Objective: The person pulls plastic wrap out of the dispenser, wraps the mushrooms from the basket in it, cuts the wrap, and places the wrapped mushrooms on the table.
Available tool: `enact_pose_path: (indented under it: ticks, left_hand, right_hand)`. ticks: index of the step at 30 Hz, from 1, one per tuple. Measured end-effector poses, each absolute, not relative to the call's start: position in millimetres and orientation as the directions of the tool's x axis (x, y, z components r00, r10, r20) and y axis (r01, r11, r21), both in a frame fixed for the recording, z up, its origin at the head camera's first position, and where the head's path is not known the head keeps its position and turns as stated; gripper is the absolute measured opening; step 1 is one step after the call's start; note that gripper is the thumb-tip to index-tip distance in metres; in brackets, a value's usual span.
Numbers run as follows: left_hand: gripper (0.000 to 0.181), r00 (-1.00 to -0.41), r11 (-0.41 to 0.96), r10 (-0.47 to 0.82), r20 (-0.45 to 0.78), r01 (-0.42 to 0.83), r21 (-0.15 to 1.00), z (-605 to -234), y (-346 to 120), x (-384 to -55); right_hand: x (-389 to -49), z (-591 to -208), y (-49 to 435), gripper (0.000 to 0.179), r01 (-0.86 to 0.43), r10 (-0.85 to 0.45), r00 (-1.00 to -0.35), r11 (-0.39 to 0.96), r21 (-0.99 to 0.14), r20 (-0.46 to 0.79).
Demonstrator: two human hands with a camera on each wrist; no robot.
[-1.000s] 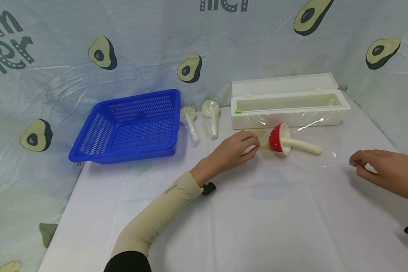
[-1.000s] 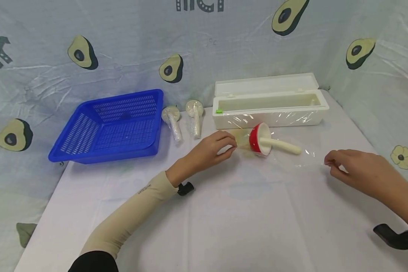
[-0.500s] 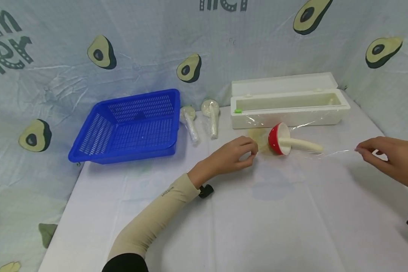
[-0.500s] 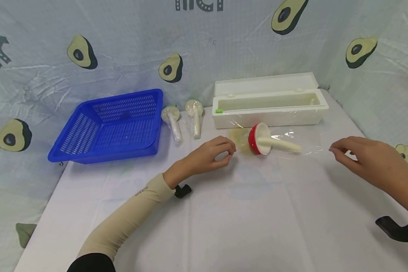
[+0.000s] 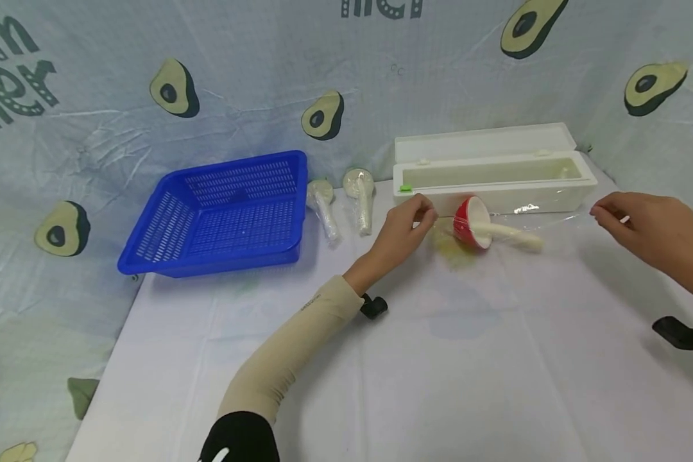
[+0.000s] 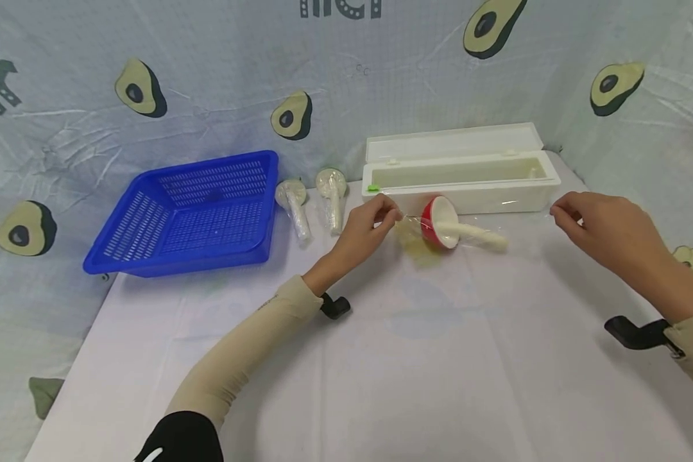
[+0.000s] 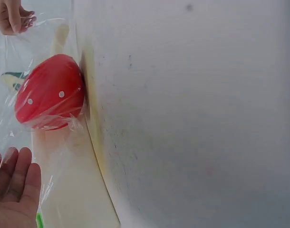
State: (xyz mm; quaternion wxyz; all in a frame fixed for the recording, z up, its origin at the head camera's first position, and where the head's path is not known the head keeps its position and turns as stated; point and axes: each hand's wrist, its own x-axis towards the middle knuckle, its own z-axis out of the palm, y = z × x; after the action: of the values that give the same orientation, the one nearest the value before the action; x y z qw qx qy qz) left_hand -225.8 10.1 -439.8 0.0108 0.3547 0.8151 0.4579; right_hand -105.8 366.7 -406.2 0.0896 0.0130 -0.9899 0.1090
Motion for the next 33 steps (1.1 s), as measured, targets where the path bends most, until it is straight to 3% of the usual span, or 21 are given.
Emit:
enact_pose_path:
  ticks: [7, 14, 21, 24, 27, 30, 32, 33]
  left_hand:
    - [0.013, -0.838, 0.408, 0.485, 0.252, 0.471, 0.782, -444, 27, -237]
    - [0.010, -0.883, 0.635, 0.459, 0.101, 0.405, 0.658, -449, 31, -244]
    - [0.015, -0.866, 0.779, 0.499, -0.004, 0.447, 0.439, -451, 46, -246]
    - [0.014, -0.847, 0.770, 0.531, -0.003, 0.481, 0.419, -449, 49, -243]
    - [0.013, -0.825, 0.727, 0.565, 0.021, 0.510, 0.459, -446, 45, -239]
    - [0.018, -0.805, 0.698, 0.589, 0.074, 0.553, 0.456, -441, 39, -235]
    - [0.020, -0.751, 0.654, 0.639, 0.165, 0.643, 0.398, -436, 38, -231]
    - [0.023, -0.695, 0.606, 0.683, 0.224, 0.711, 0.357, -434, 37, -229]
  right_hand:
    - [-125, -414, 367, 0.027, 0.013, 0.040, -0.990, 0.980, -0.200, 0.135]
    - [-130, -432, 369, 0.025, -0.007, -0.008, -1.000, 0.985, -0.172, -0.005]
    - [-132, -445, 366, 0.023, -0.036, -0.057, -0.993, 0.981, -0.188, -0.106]
    - [-131, -448, 367, 0.021, -0.028, -0.052, -0.992, 0.979, -0.201, -0.118]
    - [-127, -447, 366, 0.018, -0.043, -0.058, -0.997, 0.974, -0.222, -0.058]
    - [-119, -443, 359, 0.016, -0.100, -0.083, -0.993, 0.966, -0.240, 0.078]
    - [-113, -439, 353, 0.020, -0.173, -0.135, -0.976, 0.957, -0.233, 0.171]
    - [-110, -436, 350, 0.023, -0.216, -0.170, -0.963, 0.951, -0.220, 0.208]
